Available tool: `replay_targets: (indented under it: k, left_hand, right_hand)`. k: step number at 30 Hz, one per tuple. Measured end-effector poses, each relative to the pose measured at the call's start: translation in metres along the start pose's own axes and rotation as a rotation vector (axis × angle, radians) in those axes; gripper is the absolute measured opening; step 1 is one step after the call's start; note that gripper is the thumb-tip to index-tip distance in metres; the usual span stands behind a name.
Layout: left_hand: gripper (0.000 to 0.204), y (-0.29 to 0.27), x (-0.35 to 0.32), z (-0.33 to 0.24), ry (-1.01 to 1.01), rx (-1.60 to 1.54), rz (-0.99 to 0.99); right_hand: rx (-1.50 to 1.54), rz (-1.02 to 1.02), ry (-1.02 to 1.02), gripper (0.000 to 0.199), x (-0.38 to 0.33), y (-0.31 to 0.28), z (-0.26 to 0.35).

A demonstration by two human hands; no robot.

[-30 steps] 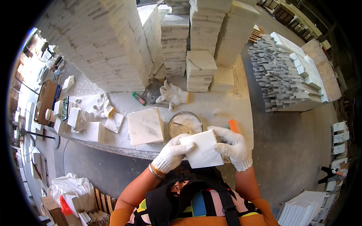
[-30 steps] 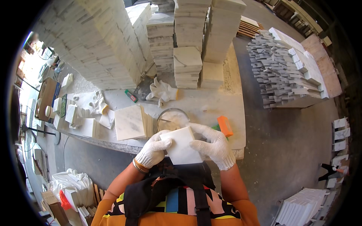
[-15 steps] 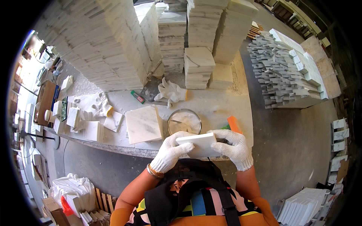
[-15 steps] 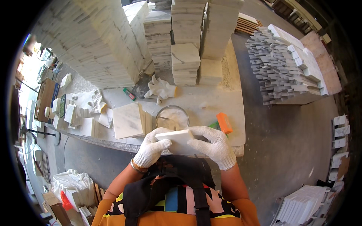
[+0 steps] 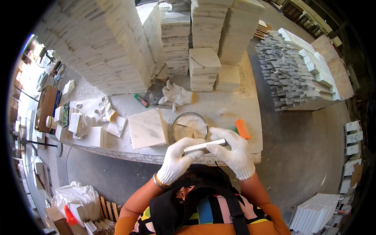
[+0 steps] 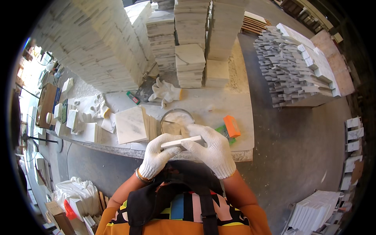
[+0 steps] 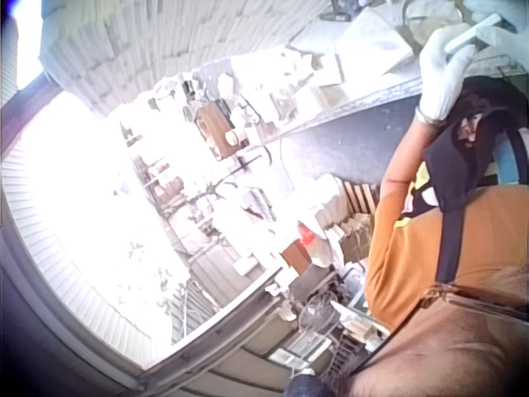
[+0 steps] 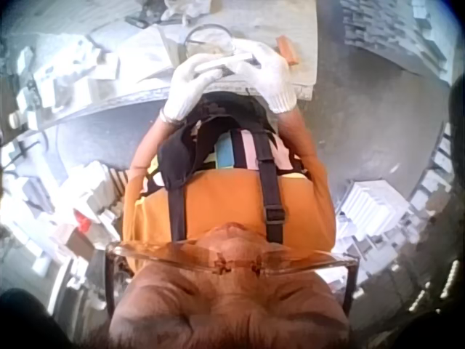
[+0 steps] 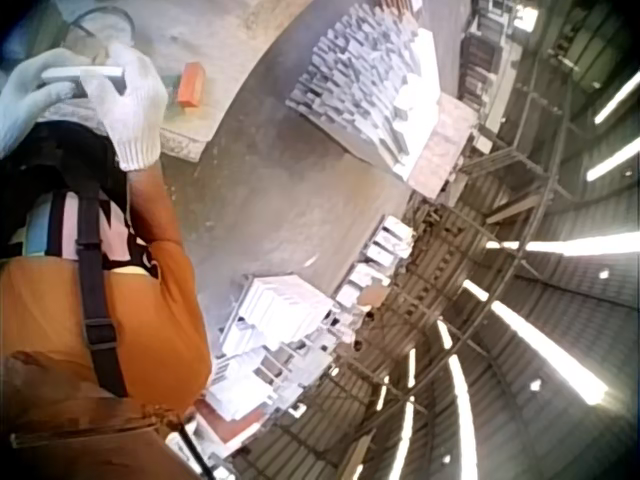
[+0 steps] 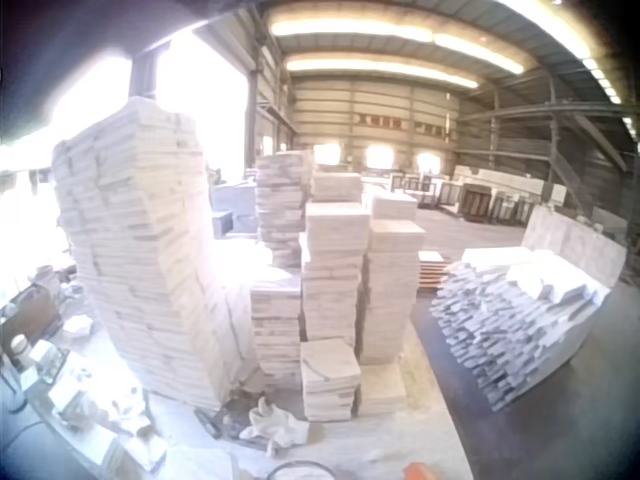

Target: The person applies a white paste to the edges of small rectangular blocks using a metal tool, then smooths and sands the edges with orange and green sanding blocks. The person handles the blocks one at a time, rotating them to treat different sides.

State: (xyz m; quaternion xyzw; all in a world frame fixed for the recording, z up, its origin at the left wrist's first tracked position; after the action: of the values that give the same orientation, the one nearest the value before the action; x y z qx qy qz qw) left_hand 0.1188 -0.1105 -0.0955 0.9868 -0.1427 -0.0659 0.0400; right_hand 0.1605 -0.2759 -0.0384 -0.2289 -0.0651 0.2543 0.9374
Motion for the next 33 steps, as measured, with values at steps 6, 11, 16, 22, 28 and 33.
replay_targets:
  k: [6, 11, 16, 22, 28, 33]
  left_hand:
    - [0.029, -0.003, -0.004, -0.011, 0.012, 0.155, -0.045]
    - [0.035, -0.007, -0.006, 0.011, -0.105, -0.195, -0.054]
    - [0.034, -0.005, -0.005, 0.03, -0.149, -0.54, -0.039]
    - [0.033, -0.001, -0.004, 0.042, -0.155, -0.696, -0.006]
    - [0.031, 0.002, -0.002, 0.039, -0.147, -0.712, -0.019]
    - [0.03, -0.007, -0.014, 0.047, -0.164, -0.702, -0.043]
  right_hand:
    - [0.338, -0.02, 0.128, 0.04, -0.002, -0.001, -0.016]
    - [0.635, -0.094, 0.222, 0.035, -0.009, -0.004, -0.04]
    - [0.71, -0.051, 0.288, 0.039, -0.016, 0.004, -0.045]
    - [0.633, -0.035, 0.28, 0.042, -0.017, 0.001, -0.037]
    - [0.711, -0.015, 0.276, 0.042, -0.016, 0.002, -0.046]
    - [0.684, 0.007, 0.301, 0.044, -0.014, 0.015, -0.041]
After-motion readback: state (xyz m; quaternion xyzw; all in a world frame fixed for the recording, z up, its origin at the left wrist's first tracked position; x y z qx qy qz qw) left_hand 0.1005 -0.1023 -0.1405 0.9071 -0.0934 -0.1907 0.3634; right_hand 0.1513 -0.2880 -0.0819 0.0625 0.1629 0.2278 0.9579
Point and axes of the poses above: each hand's wrist, its own x-axis towards the middle knuckle, its own y-axis out of the palm, z = x × y, the point moved 9 cm from there along x, towards the middle knuckle, and after that the axes turned 11 degrees about z, right-handed, at the moved point
